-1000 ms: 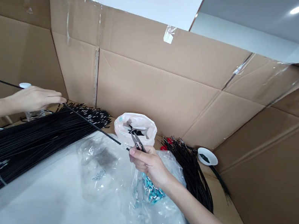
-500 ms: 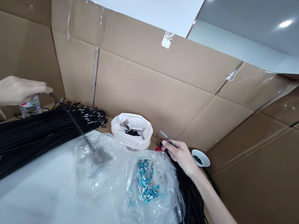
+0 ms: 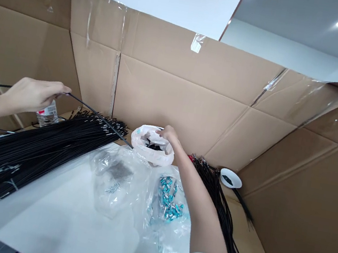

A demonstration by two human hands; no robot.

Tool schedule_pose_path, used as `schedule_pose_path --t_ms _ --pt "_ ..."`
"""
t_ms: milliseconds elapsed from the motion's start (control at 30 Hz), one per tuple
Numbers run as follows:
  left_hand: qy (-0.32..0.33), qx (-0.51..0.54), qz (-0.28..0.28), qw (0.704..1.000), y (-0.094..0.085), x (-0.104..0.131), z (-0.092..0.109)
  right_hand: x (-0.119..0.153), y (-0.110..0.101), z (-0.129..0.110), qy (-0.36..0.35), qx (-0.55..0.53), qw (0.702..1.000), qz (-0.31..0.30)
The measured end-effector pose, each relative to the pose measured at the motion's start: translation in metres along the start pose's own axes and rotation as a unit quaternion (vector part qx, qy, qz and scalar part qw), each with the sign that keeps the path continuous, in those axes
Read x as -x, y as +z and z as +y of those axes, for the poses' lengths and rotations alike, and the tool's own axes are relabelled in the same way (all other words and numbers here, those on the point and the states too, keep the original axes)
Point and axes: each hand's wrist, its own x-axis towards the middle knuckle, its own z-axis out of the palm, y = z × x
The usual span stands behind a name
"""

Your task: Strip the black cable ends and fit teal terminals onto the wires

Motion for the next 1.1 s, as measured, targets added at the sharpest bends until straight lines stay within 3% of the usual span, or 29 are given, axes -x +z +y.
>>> schedule_pose_path --t_ms 267,433,567,667,800,867,933,1000,1100 --pt "-0.030 0.029 0.003 0.999 -0.003 0.002 -0.001 -0.013 -0.004 0.000 0.060 -0.016 0.998 0.003" --pt "-0.043 0.043 -0.011 0.998 -0.005 0.004 0.000 -0.001 -0.008 0.005 0.052 -0.077 0.996 0.007" --pt "-0.050 0.037 -0.010 0.998 -0.006 0.005 0.002 0.020 -0.015 -0.005 0.023 -0.153 0.988 0.026" --pt "-0.051 0.031 -0.002 0.998 -0.008 0.008 0.000 0.051 -0.018 -0.018 -0.033 -0.241 0.970 0.006" --pt "-0.054 0.029 -0.005 0.998 -0.008 0.017 -0.004 0.119 -0.016 -0.028 -0.114 -0.354 0.926 -0.060" --pt "-0.053 0.027 -0.012 0.998 -0.006 0.021 -0.004 0.158 -0.014 -0.030 -0.172 -0.491 0.840 -0.154" --pt "-0.049 0.025 -0.017 0.998 -0.003 0.024 -0.002 0.192 -0.014 -0.031 -0.171 -0.529 0.805 -0.206" --pt "-0.049 0.024 -0.015 0.998 0.000 0.026 0.001 0.215 -0.016 -0.033 -0.147 -0.529 0.807 -0.217" --pt "-0.052 0.033 -0.017 0.998 0.003 0.026 0.008 0.228 -0.016 -0.037 -0.137 -0.503 0.842 -0.139"
